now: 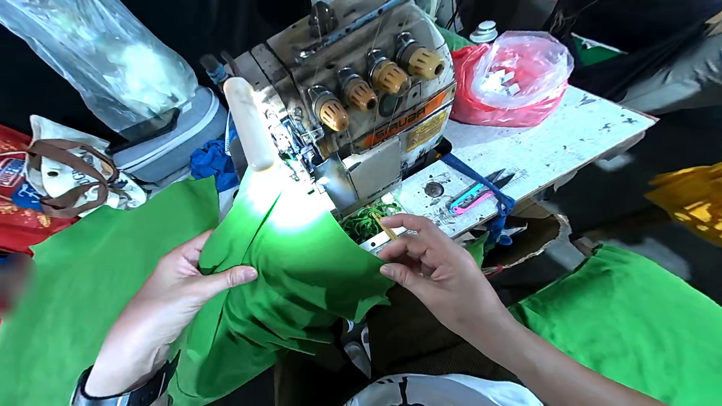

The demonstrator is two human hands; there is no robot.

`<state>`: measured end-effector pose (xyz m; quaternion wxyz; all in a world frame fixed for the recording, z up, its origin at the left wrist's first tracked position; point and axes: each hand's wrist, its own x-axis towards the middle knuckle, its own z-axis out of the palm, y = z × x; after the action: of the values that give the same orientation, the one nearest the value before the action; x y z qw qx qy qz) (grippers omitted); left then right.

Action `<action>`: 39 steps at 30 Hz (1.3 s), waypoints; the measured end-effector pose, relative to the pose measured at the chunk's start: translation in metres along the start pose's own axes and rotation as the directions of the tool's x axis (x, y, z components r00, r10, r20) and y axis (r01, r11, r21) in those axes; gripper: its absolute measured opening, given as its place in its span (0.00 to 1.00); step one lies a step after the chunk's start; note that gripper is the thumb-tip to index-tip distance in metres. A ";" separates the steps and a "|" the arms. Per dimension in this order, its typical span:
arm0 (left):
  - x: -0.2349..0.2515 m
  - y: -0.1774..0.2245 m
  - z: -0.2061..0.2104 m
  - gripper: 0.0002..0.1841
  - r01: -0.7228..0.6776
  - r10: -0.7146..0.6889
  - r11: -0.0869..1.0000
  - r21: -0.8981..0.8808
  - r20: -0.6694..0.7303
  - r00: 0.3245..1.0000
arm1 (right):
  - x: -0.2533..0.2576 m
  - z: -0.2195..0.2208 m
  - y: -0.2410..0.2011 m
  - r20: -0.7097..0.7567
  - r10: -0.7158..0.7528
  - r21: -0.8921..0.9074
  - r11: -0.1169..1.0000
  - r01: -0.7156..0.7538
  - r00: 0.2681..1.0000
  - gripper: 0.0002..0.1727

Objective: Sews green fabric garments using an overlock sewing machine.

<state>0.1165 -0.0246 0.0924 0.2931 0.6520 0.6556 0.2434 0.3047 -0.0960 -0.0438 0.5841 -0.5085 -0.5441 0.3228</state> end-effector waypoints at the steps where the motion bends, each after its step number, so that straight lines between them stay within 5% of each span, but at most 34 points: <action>1: 0.010 -0.023 -0.010 0.14 -0.051 0.055 0.996 -0.079 0.050 0.997 | 0.000 -0.001 -0.002 0.007 0.004 0.016 1.000 -0.004 1.000 0.32; 3: 0.040 -0.083 -0.028 0.24 -0.186 0.229 0.956 -0.227 0.178 0.957 | 0.001 -0.002 0.003 0.025 0.006 0.036 0.999 -0.006 1.000 0.34; 7: 0.050 -0.097 -0.031 0.22 -0.140 0.196 0.966 -0.218 0.263 0.945 | 0.003 -0.002 0.013 0.070 0.061 0.038 0.997 -0.064 0.996 0.32; 11: 0.050 -0.098 -0.044 0.15 -0.260 0.298 0.940 -0.220 0.162 0.941 | -0.002 -0.009 0.003 0.058 0.031 0.075 0.997 -0.036 0.998 0.33; 15: 0.046 -0.102 -0.012 0.23 -0.270 0.273 0.958 0.091 -0.021 0.962 | -0.006 0.000 0.021 0.063 0.078 0.032 0.996 -0.080 0.995 0.31; 18: 0.022 -0.092 0.027 0.28 -0.380 0.493 0.856 0.352 -0.330 0.805 | -0.009 0.002 0.013 0.067 0.116 0.040 0.992 -0.118 0.991 0.31; 20: 0.005 -0.085 0.063 0.25 -0.474 0.612 0.784 0.401 -0.373 0.697 | -0.007 0.004 0.010 0.056 0.157 0.043 0.986 -0.159 0.986 0.32; 24: 0.007 -0.087 0.111 0.39 -0.488 0.655 0.732 0.475 -0.296 0.695 | -0.002 0.003 0.008 0.063 0.143 0.072 0.986 -0.148 0.988 0.31; 31: 0.043 -0.068 0.066 0.20 -0.591 0.661 0.741 0.320 -0.187 0.727 | 0.031 0.018 0.008 -0.008 -0.007 0.049 0.999 0.007 1.000 0.31; 33: 0.058 -0.064 0.054 0.33 -0.541 0.585 0.777 0.323 -0.052 0.809 | 0.045 0.020 0.003 -0.016 0.008 0.027 1.000 -0.007 1.000 0.35; 39: 0.086 -0.069 0.038 0.31 -0.618 0.634 0.733 0.284 0.044 0.772 | 0.061 0.030 -0.005 -0.042 0.037 0.016 0.999 -0.036 0.998 0.46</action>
<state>0.0958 0.0568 0.0112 0.0797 0.8622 0.4335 0.2496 0.2868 -0.0327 -0.0237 0.5931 -0.5207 -0.5199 0.3268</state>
